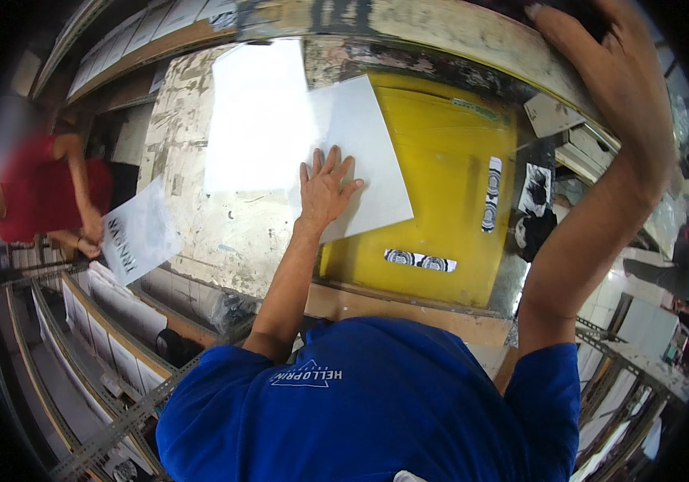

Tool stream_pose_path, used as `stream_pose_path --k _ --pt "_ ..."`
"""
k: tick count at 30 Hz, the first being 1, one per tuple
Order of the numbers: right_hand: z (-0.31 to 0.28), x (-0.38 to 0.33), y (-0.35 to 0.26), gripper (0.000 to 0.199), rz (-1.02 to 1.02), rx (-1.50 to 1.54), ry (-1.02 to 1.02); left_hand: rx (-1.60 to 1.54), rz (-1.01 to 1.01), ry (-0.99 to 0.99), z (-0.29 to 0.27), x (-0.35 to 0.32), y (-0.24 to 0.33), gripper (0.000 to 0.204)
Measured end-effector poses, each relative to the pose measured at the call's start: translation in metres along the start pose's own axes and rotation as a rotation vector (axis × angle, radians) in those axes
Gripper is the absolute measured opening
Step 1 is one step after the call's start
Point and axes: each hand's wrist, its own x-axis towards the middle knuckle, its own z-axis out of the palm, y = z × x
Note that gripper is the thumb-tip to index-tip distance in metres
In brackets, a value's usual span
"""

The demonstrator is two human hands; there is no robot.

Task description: The person performs a series of screen prints by placing white paper on a yellow registration surface, lowering a hinged screen frame, and using a squeegee to spread black ink across the design before lifting the frame and moving the printed paper to a stack.

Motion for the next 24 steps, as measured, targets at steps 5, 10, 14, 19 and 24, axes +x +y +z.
stream_pose_path --k 5,10,14,19,24 --pt "0.006 -0.007 0.019 0.043 -0.232 -0.092 0.140 -0.066 0.291 -0.022 0.035 0.019 0.040 0.067" --pt "-0.007 0.006 0.028 0.040 -0.200 0.063 0.044 -0.034 0.486 -0.124 0.057 0.040 0.090 0.070" --pt "-0.012 0.008 0.034 0.040 -0.264 0.064 -0.002 -0.051 0.530 -0.151 0.067 0.033 0.113 0.071" --pt "-0.012 0.000 0.032 0.041 -0.271 0.171 0.000 -0.038 0.536 -0.158 0.071 0.019 0.121 0.072" --pt "-0.014 0.000 0.031 0.041 -0.259 0.160 -0.051 -0.103 0.560 -0.102 0.077 0.010 0.123 0.071"
